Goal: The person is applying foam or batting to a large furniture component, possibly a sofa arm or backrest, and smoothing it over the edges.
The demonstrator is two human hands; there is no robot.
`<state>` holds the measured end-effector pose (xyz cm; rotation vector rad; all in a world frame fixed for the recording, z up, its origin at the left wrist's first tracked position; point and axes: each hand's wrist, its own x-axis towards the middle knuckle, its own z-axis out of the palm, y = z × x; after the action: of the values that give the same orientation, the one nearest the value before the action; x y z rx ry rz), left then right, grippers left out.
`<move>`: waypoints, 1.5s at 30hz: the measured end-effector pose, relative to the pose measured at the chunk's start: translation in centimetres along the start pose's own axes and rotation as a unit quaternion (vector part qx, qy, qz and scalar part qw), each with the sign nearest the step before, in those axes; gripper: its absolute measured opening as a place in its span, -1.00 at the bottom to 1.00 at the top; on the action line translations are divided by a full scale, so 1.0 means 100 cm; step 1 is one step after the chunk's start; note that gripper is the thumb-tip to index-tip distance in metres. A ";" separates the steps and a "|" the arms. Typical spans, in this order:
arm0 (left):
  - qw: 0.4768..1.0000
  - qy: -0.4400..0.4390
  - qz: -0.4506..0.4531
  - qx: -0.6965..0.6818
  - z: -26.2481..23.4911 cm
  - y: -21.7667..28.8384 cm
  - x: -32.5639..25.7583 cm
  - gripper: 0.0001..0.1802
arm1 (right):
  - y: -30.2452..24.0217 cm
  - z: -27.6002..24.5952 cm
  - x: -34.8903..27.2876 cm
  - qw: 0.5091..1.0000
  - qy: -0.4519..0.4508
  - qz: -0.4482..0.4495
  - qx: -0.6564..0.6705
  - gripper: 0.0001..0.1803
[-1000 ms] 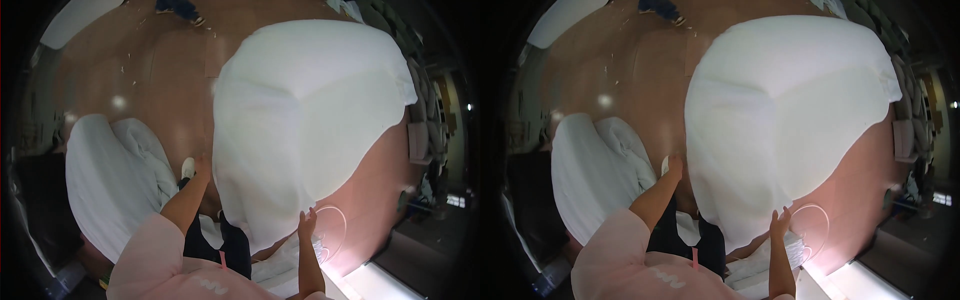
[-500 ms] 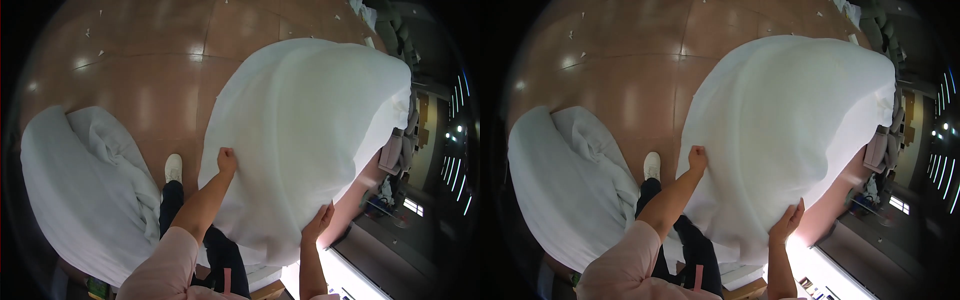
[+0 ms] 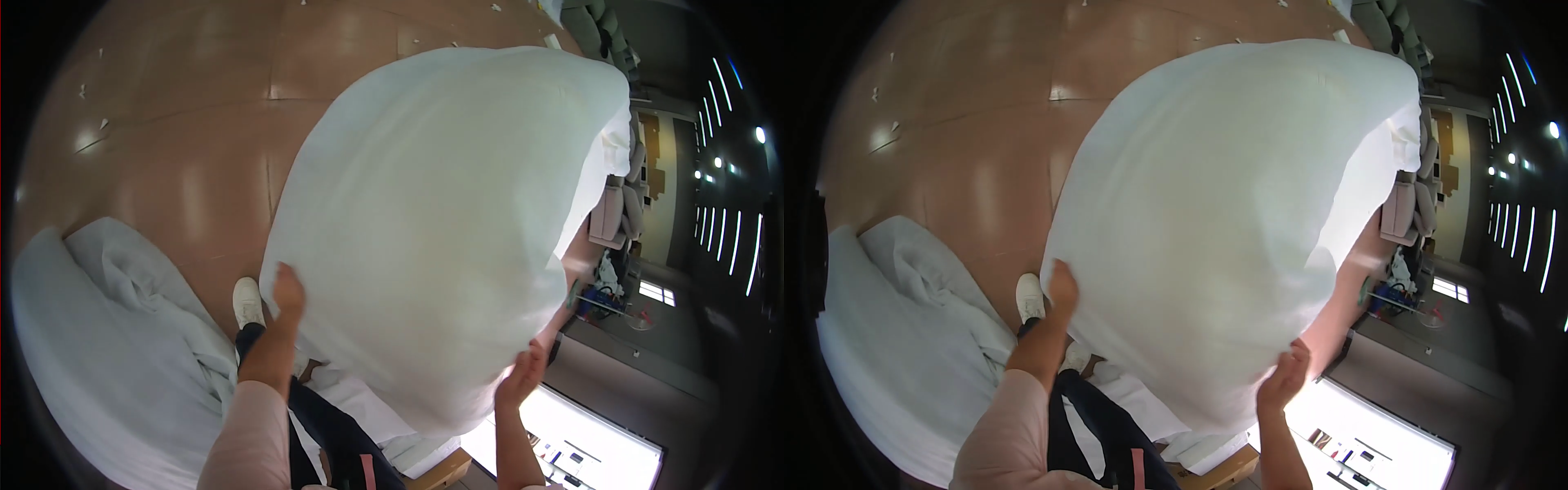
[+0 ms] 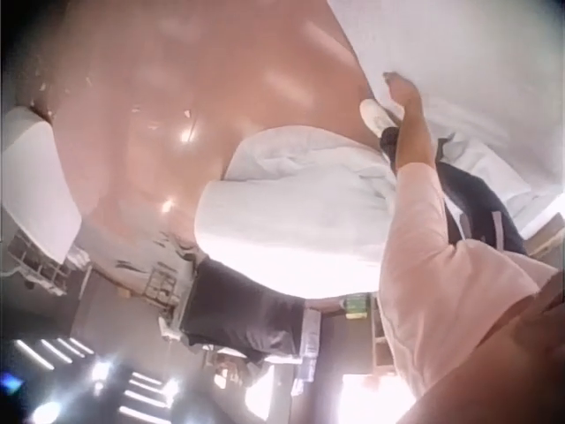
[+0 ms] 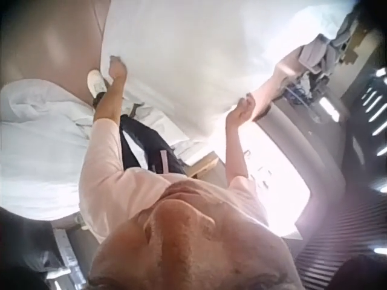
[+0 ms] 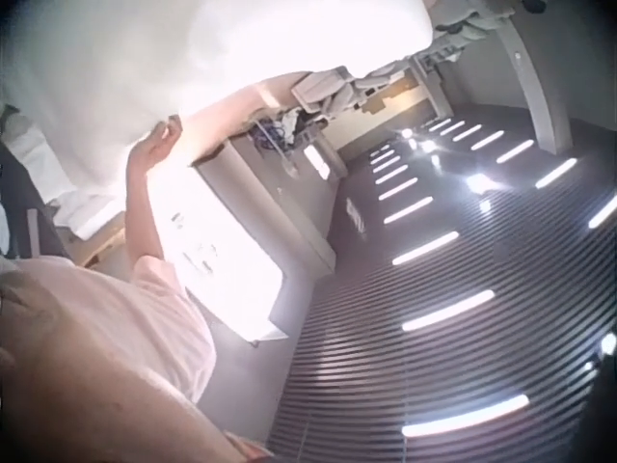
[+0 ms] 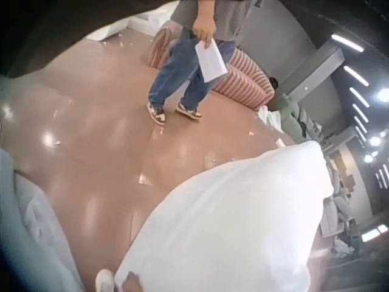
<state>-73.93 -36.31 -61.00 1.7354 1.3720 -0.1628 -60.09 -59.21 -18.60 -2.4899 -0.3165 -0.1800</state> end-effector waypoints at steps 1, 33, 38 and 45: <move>0.994 -0.018 0.081 0.075 0.040 -0.018 -0.017 -0.72 | 0.014 0.009 -0.011 0.996 -0.056 0.026 -0.068 -0.83; 0.962 -0.081 0.224 -0.136 0.018 -0.083 0.269 -0.37 | 0.025 0.026 -0.008 0.982 0.079 -0.028 0.169 -0.59; 0.966 -0.091 0.228 0.081 0.111 -0.007 0.154 -0.44 | 0.019 0.023 -0.013 0.987 0.060 -0.033 0.143 -0.62; 0.969 -0.015 0.241 0.049 0.131 -0.002 0.167 -0.46 | 0.027 0.026 -0.002 0.976 0.128 -0.085 0.152 -0.85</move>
<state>-62.53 -33.47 -78.70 2.0865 0.8963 0.0141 -59.37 -59.81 -22.26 -2.1073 -0.4139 -0.4798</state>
